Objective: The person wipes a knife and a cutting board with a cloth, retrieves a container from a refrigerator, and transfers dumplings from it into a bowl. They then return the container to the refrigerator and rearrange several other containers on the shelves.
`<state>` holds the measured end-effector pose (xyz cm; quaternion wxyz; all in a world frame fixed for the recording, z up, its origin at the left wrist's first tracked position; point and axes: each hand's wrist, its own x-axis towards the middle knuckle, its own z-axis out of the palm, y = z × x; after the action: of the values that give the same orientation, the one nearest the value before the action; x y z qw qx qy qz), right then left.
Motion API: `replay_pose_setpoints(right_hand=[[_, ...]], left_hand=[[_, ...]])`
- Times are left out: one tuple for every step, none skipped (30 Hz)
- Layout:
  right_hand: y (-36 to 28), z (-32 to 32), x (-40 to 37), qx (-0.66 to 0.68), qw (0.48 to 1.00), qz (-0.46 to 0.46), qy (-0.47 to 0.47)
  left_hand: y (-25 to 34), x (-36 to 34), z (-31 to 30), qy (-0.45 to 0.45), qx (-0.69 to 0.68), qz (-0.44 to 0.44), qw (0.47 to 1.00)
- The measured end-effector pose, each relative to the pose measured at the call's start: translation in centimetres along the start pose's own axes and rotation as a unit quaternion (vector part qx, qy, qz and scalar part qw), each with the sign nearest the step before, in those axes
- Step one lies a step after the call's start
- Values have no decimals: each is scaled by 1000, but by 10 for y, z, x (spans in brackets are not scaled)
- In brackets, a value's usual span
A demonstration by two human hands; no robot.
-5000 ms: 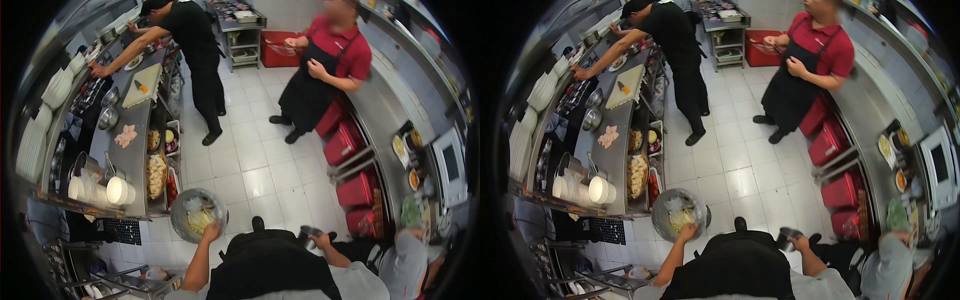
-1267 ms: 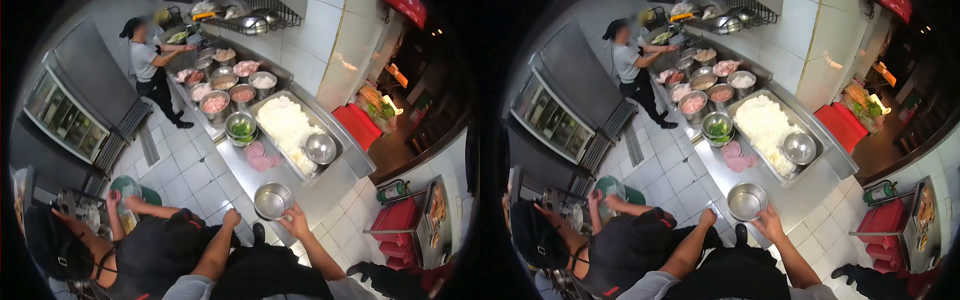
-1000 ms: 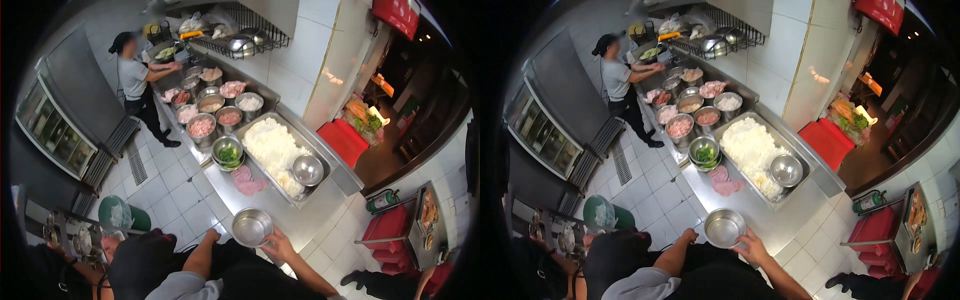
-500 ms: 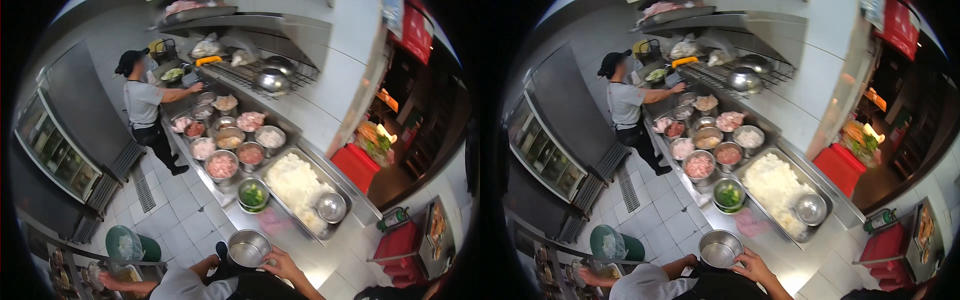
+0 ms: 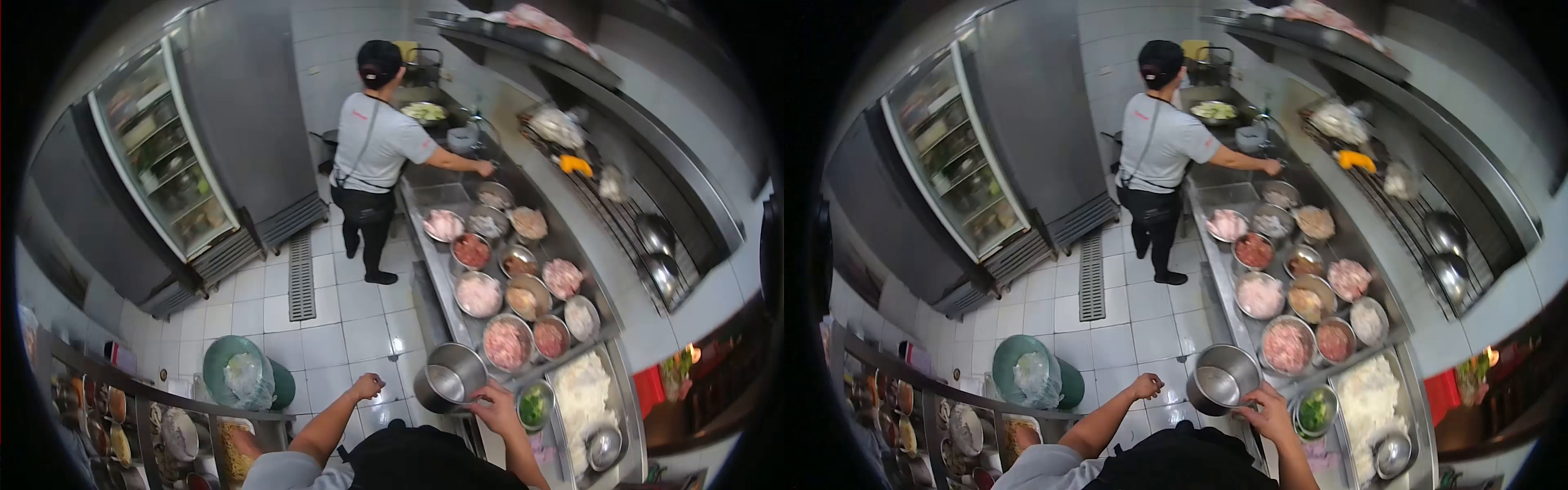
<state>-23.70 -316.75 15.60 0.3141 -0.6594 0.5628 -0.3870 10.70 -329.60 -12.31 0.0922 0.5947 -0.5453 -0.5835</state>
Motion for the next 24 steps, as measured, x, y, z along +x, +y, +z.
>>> replay_pose_setpoints(right_hand=[[-2,-1,18,0,1000,-9,-14],[0,-1,33,5,1000,7,-12],[6,1,46,10,1000,28,-10],[24,8,60,56,998,32,-4],[33,8,83,60,998,31,-16],[42,9,103,28,999,28,-22],[46,13,120,-4,999,28,-29],[40,15,146,27,999,25,-35],[41,20,175,30,998,23,-44],[43,26,203,31,998,8,-47],[41,33,232,33,998,-8,-51],[32,44,265,103,992,1,-72],[23,56,298,122,987,-3,-102],[17,68,334,110,985,-19,-135],[11,85,369,99,979,-35,-172],[6,111,401,99,973,-58,-200],[-1,137,432,97,965,-81,-228],[-34,162,455,110,953,-123,-253],[-56,190,476,100,942,-152,-281],[-69,221,493,97,928,-164,-319],[-80,255,509,96,914,-176,-353],[-94,288,524,96,907,-185,-365],[-107,321,533,76,887,-247,-383],[-118,350,536,56,864,-304,-399]], left_hand=[[2,4,-16,12,-12,-3,1000],[0,8,-33,17,-33,-17,999],[-5,9,-47,19,-53,-34,998],[-14,14,-62,28,-61,-41,997],[-28,20,-77,44,-44,-61,996],[-46,22,-90,58,-26,-83,995],[-57,17,-106,66,15,-91,994],[-78,17,-121,83,90,-80,989],[-96,14,-136,100,165,-68,979],[-114,5,-148,106,151,-111,977],[-126,-3,-161,113,136,-154,972],[-129,-15,-175,120,130,-162,971],[-129,-35,-187,144,68,-191,969],[-137,-49,-196,169,2,-221,961],[-146,-62,-204,185,-15,-237,954],[-157,-74,-208,226,-73,-248,939],[-168,-83,-205,266,-133,-254,920],[-169,-94,-204,278,-201,-272,899],[-185,-96,-198,287,-221,-278,889],[-216,-91,-191,253,-288,-300,873],[-257,-85,-184,217,-352,-317,854],[-300,-79,-165,192,-128,-197,953],[-292,-78,-168,196,-217,-257,921],[-283,-76,-169,210,-306,-316,873]])
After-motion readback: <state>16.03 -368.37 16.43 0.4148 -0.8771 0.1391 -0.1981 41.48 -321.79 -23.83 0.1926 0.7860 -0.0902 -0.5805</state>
